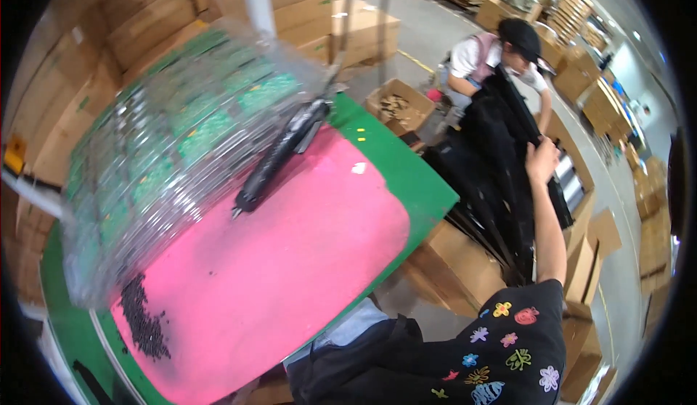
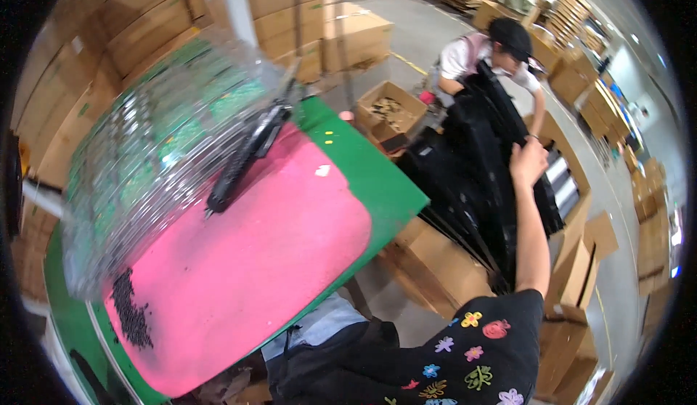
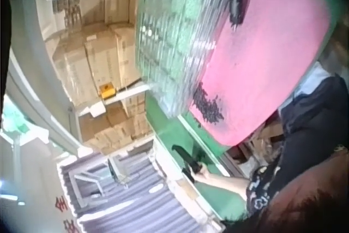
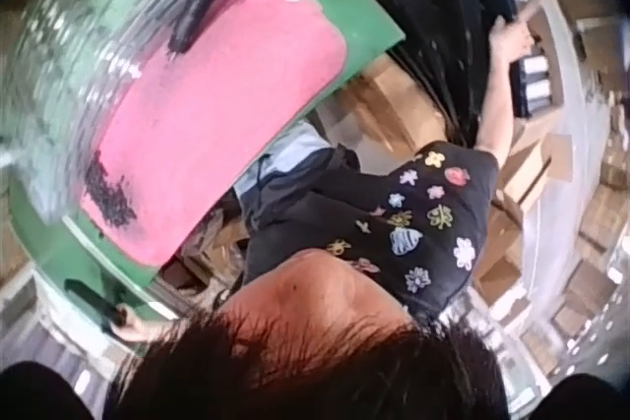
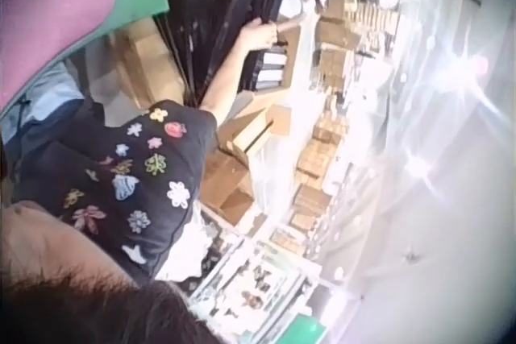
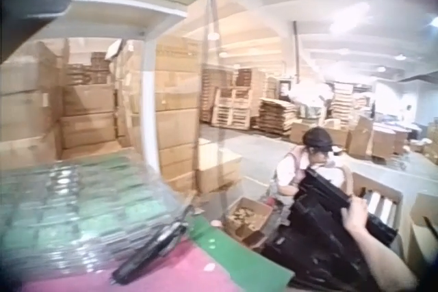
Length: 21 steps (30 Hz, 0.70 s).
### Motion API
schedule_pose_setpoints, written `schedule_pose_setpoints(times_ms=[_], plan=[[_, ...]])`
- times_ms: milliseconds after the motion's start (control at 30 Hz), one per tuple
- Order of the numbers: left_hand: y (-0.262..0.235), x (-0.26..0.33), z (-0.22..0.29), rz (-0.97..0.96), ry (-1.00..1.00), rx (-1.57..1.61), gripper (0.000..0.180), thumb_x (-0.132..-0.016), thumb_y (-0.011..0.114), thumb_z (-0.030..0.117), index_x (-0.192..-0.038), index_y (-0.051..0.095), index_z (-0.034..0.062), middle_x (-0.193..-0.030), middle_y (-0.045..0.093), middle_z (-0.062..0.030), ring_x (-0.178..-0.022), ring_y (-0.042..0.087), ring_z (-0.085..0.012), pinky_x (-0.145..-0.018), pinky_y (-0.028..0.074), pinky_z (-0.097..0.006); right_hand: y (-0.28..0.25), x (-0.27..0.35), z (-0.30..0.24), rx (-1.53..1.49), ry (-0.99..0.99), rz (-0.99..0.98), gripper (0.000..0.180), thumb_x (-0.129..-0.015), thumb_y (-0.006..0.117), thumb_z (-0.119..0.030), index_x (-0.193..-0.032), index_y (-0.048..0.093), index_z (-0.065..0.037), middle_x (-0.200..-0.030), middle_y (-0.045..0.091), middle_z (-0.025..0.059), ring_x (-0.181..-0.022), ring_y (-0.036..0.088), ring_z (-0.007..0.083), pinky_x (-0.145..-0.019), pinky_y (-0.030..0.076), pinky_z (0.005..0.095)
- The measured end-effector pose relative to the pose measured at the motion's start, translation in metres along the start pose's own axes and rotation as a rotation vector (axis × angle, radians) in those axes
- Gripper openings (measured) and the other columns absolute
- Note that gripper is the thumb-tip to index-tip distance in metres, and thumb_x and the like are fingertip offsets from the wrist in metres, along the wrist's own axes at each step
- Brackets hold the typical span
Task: Assembling printed circuit boards into plastic housings using an electric screwdriver and screws.
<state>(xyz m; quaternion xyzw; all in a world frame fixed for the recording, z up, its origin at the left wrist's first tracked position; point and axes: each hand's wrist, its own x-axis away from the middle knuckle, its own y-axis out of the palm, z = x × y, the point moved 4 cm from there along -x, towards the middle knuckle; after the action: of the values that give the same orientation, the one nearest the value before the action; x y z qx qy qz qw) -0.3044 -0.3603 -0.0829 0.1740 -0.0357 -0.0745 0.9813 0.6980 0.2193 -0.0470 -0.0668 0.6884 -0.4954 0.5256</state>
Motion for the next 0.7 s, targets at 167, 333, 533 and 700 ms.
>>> schedule_pose_setpoints(times_ms=[167, 333, 533, 700], plan=[[-0.051, -0.013, 0.031, 0.154, 0.186, 0.169, 0.054, -0.098, 0.058, 0.030, -0.131, 0.047, -0.0109, -0.130, 0.054, -0.0201, -0.117, 0.055, -0.0288, -0.107, 0.040, -0.034, 0.076, -0.023, 0.039, -0.297, -0.079, 0.037, 0.027, -0.089, 0.066, -0.030, -0.101, 0.068, -0.006, -0.097, 0.070, 0.0164, -0.094, 0.065, 0.0373, -0.084, 0.050, 0.0458], [0.001, 0.036, 0.005, -0.003, 0.539, -0.057, 0.084, -0.096, 0.051, 0.048, -0.154, 0.008, 0.0042, -0.159, 0.008, -0.0220, -0.144, 0.021, -0.0376, -0.119, 0.017, -0.048, 0.073, -0.065, 0.071, -0.222, 0.080, 0.194, 0.039, -0.093, 0.059, -0.046, -0.109, 0.067, -0.011, -0.105, 0.069, 0.0145, -0.095, 0.066, 0.0359, -0.078, 0.050, 0.0485], [0.169, 0.070, 0.017, -0.261, 0.697, -0.174, 0.069, -0.082, 0.055, 0.056, -0.127, 0.045, 0.0054, -0.136, 0.044, -0.0088, -0.121, 0.040, -0.0213, -0.099, 0.027, -0.036, -0.103, -0.009, -0.034, -0.775, -0.462, 0.351, 0.026, -0.093, 0.064, -0.011, -0.115, 0.058, 0.002, -0.105, 0.063, 0.0171, -0.095, 0.060, 0.0283, -0.085, 0.048, 0.0371], [0.363, 0.170, -0.027, -0.780, 0.721, -0.057, 0.038, -0.077, 0.058, 0.029, -0.105, 0.041, 0.0091, -0.110, 0.039, -0.0088, -0.096, 0.037, -0.0185, -0.089, 0.034, -0.034, -0.229, 0.112, -0.110, -0.917, -1.004, 0.243, 0.011, -0.089, 0.059, 0.000, -0.099, 0.055, 0.001, -0.096, 0.056, 0.0172, -0.089, 0.053, 0.0329, -0.084, 0.043, 0.0427]])
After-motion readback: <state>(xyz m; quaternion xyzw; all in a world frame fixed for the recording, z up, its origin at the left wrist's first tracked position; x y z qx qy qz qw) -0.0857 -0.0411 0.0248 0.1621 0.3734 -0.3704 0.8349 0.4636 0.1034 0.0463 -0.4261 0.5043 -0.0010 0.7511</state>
